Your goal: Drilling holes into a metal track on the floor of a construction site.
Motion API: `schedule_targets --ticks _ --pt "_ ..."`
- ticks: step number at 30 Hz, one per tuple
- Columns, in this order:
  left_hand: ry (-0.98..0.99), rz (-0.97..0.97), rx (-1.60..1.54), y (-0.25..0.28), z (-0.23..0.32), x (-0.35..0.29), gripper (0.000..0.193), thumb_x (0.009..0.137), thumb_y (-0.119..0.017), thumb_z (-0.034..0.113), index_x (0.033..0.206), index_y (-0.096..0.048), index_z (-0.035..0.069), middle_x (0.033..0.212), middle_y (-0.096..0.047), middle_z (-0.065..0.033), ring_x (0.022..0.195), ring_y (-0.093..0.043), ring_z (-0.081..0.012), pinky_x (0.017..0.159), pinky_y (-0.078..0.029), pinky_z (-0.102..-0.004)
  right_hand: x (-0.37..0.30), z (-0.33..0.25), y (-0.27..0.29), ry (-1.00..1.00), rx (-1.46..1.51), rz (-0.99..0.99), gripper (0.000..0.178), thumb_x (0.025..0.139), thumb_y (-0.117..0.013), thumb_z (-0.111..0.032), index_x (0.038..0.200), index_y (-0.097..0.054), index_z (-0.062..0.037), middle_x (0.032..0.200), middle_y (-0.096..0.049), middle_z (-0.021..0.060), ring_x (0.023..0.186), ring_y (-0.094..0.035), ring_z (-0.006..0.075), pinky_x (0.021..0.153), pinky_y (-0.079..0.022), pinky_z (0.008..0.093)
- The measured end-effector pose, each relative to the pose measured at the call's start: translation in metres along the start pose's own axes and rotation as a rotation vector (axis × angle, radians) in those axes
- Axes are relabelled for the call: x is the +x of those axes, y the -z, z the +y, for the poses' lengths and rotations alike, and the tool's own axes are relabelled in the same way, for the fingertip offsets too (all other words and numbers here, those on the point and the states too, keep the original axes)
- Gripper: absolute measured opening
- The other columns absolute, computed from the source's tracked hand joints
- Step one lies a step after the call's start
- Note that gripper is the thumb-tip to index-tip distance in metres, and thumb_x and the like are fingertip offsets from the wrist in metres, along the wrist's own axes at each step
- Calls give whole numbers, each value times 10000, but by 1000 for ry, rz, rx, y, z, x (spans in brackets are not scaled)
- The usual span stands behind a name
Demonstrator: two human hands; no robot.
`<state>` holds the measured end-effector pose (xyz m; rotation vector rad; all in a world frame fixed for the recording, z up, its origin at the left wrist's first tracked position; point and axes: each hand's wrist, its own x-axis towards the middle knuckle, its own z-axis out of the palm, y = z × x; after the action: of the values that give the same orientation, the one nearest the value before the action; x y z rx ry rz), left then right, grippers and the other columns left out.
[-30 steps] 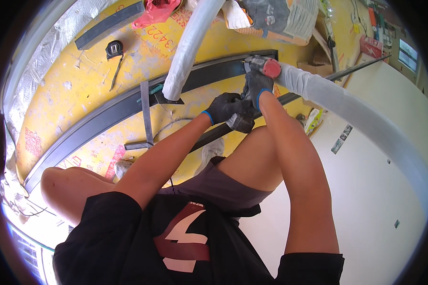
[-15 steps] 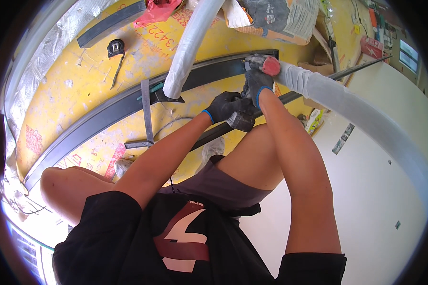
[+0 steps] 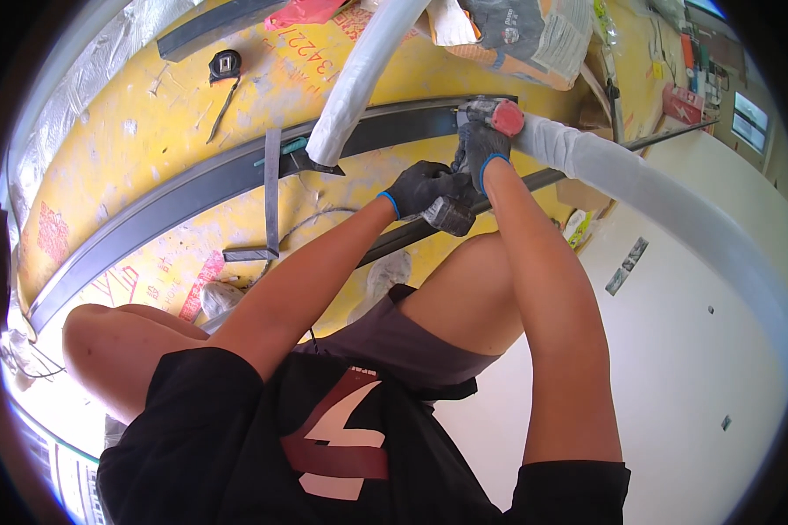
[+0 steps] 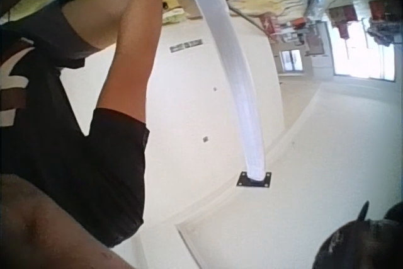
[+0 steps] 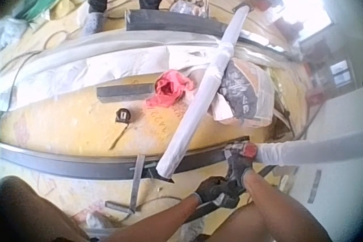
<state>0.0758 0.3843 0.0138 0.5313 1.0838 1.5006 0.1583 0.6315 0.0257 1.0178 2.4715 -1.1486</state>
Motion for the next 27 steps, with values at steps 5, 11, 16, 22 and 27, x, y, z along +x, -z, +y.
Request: schedule_targets --ticks 5,11,16,22,27 --pt "128 107 60 55 -49 -31 634 811 -617 596 949 -721 -14 885 -708 -185 811 -648 -273 790 -487 -373 -7 -149 -121 -676 531 211 301 853 -657 -313 656 -494 -154 504 -461 53 372 -446 213 393 -380 354" --pt "78 78 -3 41 -47 -22 605 830 -606 554 959 -717 -27 886 -708 -180 803 -654 -262 786 -495 -364 -7 -136 -104 -603 512 322 283 855 -645 -305 682 -519 -120 510 -474 73 374 -455 229 398 -398 372" --pt "49 89 65 46 -51 -22 604 829 -608 558 957 -718 -22 871 -707 -174 790 -649 -254 779 -494 -365 -8 -140 -109 -654 555 285 306 859 -643 -323 678 -516 -112 510 -473 70 375 -453 232 399 -395 377" --pt "99 70 118 46 -44 -25 586 840 -583 555 954 -723 -3 879 -707 -187 802 -656 -280 788 -494 -373 -9 -130 -107 -652 537 284 337 874 -620 -353 659 -507 -119 510 -473 76 380 -459 240 400 -393 386" --pt "74 51 161 51 -45 -25 595 848 -571 565 943 -723 -2 903 -709 -201 818 -661 -310 796 -492 -386 -7 -129 -105 -682 533 214 350 894 -578 -337 630 -504 -121 513 -490 91 391 -481 252 406 -395 385"
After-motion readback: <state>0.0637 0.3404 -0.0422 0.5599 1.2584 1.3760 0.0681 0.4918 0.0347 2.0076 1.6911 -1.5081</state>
